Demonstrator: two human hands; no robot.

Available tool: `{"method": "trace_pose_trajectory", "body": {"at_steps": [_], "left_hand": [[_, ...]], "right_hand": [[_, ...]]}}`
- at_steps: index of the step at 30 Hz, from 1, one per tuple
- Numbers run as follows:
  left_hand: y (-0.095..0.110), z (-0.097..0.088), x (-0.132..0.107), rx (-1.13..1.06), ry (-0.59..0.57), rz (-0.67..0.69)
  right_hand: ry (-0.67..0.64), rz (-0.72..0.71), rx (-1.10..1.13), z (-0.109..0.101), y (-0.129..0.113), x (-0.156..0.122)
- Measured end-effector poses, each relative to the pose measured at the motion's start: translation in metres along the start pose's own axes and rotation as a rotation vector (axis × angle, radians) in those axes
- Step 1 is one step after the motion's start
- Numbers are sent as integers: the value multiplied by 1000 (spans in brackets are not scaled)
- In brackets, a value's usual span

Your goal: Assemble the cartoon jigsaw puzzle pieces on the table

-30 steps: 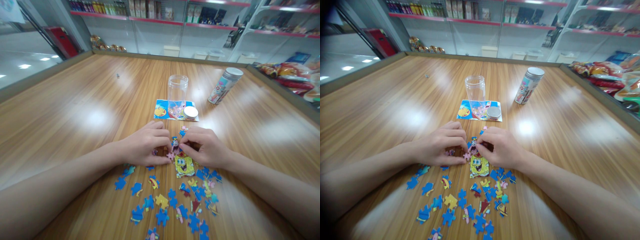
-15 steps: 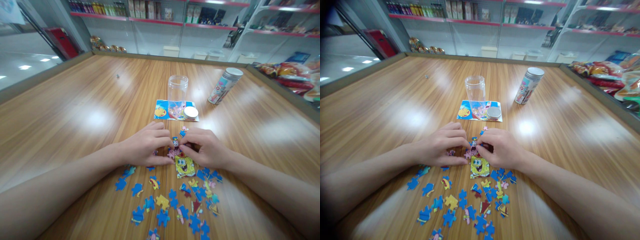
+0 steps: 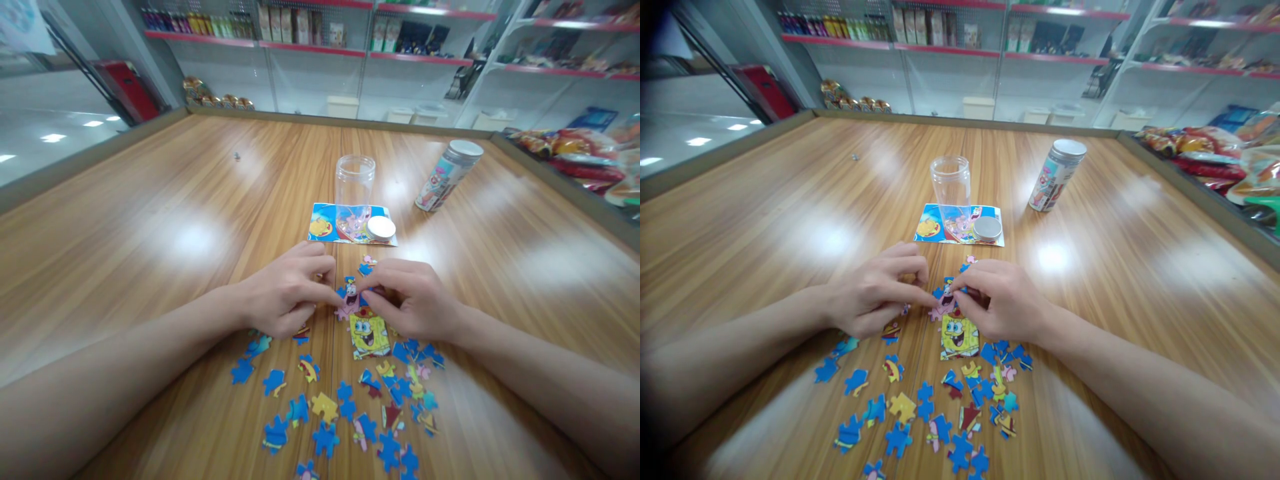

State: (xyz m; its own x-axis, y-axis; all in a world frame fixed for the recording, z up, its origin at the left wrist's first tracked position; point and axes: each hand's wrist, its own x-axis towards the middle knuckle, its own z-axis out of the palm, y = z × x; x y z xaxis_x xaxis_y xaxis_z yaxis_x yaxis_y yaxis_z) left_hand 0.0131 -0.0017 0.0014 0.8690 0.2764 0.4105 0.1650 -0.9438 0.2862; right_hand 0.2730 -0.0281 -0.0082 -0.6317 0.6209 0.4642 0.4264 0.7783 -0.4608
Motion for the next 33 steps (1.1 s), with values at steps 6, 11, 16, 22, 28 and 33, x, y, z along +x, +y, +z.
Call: {"method": "trace_pose_trajectory", "body": {"at_steps": [6,11,16,22,28,33], "left_hand": [[-4,3,-4,7,28,30],[-6,0,-4,-27,116,-29],[-17,-7,-5,-253,223,-389],[-36,-26,-14,-544,-96,-433],[-26,-29,-10,-325,-318,-276],[-20,-16,-8,-283,-236,-265]], "right_hand": [[-25,-64,-19,1,4,-4],[-141,-57,-28,1,4,-4],[-11,-91,8,2,7,-6],[42,-41,-8,-1,13,-10],[23,-32,-9,0,13,-10],[22,-47,-19,2,12,-8]]}}
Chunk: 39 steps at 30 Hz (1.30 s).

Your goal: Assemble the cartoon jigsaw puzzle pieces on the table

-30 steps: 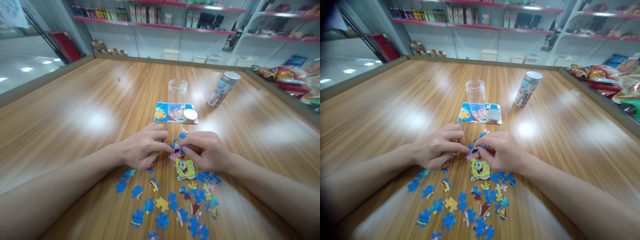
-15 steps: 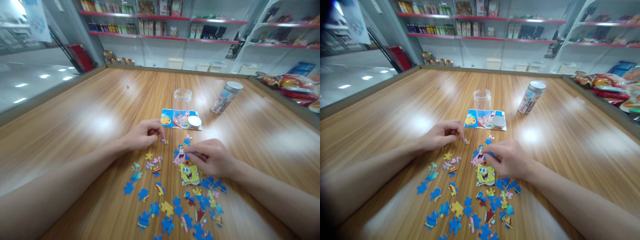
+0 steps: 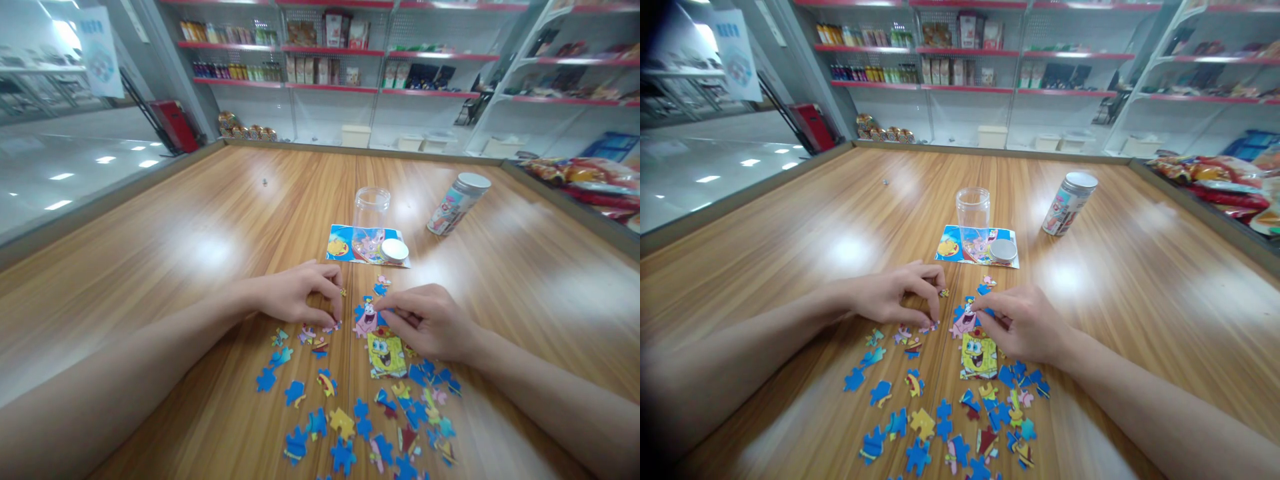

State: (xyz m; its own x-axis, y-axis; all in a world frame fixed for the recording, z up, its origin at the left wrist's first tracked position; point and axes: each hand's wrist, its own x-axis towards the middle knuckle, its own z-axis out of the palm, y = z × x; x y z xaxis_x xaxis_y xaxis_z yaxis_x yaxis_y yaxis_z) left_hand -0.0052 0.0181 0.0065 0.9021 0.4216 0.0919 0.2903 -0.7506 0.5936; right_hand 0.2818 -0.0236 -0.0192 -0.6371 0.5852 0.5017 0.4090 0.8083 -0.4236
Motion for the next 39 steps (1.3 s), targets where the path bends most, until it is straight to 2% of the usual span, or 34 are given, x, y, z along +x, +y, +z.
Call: {"method": "trace_pose_trajectory", "body": {"at_steps": [5,11,14,23,31,39], "left_hand": [[5,2,3,15,-7,-19],[10,-1,4,19,-78,-24],[12,2,5,31,-67,1],[13,7,5,60,-30,60],[16,9,7,22,-38,21],[11,16,10,9,20,-57]], "right_hand": [[-7,-44,26,-1,0,0],[-166,-219,-41,-2,-7,0],[-206,-220,-81,-1,-10,1],[-200,-219,-84,-1,-11,1],[-183,-231,-86,-1,-10,2],[-197,-226,-93,2,-9,0]]}}
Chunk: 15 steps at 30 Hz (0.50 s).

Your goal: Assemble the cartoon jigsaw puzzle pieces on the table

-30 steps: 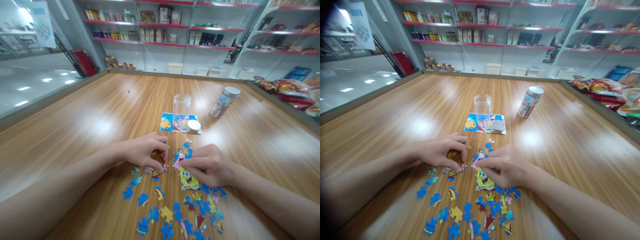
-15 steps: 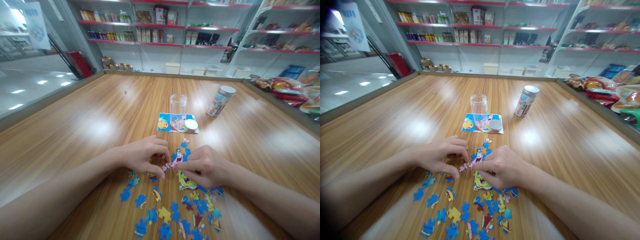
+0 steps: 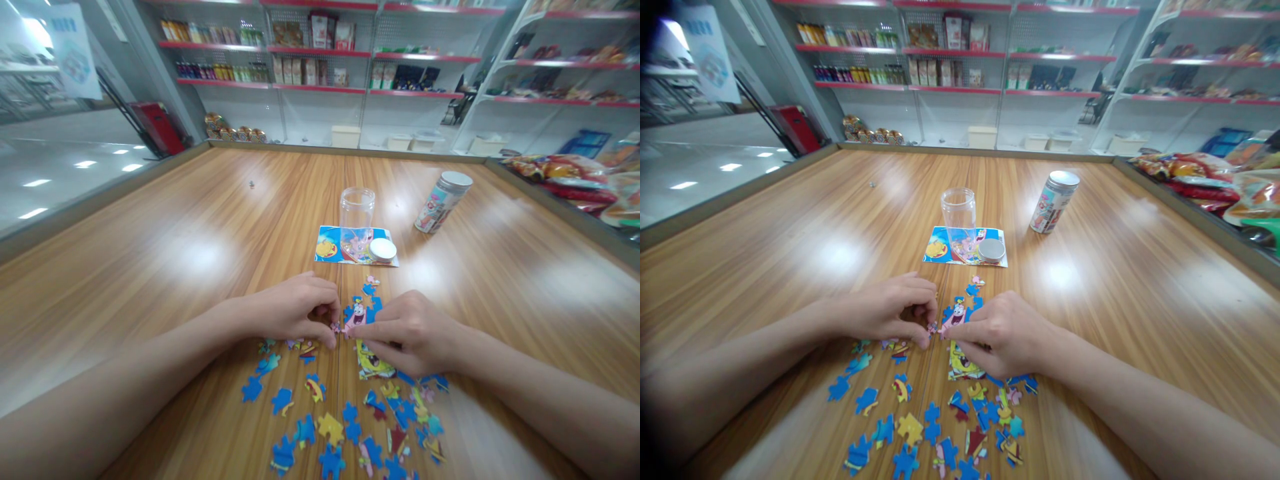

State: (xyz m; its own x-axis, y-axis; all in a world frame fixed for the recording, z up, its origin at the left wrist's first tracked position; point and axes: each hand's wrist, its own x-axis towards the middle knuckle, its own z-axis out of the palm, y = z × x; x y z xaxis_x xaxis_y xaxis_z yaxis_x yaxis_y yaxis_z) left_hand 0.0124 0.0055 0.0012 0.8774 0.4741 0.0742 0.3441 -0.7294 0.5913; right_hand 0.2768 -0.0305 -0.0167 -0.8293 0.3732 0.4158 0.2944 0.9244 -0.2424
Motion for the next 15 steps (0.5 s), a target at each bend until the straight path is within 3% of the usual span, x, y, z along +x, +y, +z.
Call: {"method": "trace_pose_trajectory", "body": {"at_steps": [15], "left_hand": [[-5,12,2,43,121,35]], "right_hand": [[-33,11,-12,-3,-1,0]]}}
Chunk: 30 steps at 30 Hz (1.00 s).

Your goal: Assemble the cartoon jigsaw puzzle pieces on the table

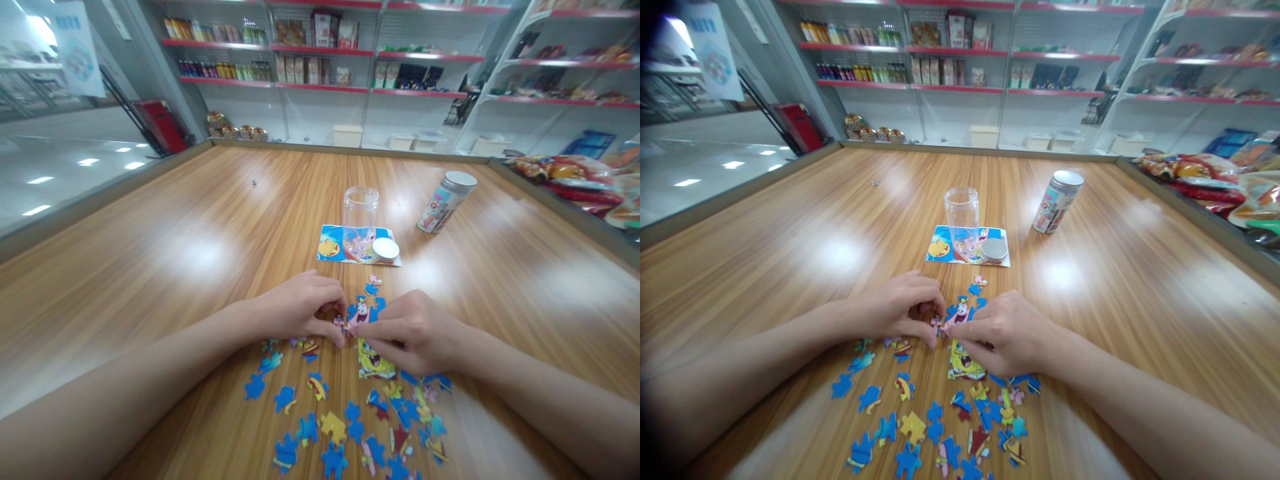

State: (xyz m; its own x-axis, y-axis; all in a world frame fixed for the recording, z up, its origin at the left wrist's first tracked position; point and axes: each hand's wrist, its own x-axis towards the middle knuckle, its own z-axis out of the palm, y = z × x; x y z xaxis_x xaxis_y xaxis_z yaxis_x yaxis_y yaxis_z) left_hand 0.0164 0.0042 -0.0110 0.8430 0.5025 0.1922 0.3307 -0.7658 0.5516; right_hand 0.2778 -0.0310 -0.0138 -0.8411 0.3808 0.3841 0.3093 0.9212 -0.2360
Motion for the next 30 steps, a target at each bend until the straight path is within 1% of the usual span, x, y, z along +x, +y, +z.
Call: {"method": "trace_pose_trajectory", "body": {"at_steps": [6,13,19,30], "left_hand": [[-2,-2,0,-7,-33,1],[-1,-3,0,-8,-27,27],[2,-2,0,5,-47,25],[3,-2,0,7,-56,38]], "right_hand": [[-2,4,-7,1,1,1],[6,4,0,0,0,1],[10,5,-2,0,1,1],[-8,9,-8,-2,0,0]]}}
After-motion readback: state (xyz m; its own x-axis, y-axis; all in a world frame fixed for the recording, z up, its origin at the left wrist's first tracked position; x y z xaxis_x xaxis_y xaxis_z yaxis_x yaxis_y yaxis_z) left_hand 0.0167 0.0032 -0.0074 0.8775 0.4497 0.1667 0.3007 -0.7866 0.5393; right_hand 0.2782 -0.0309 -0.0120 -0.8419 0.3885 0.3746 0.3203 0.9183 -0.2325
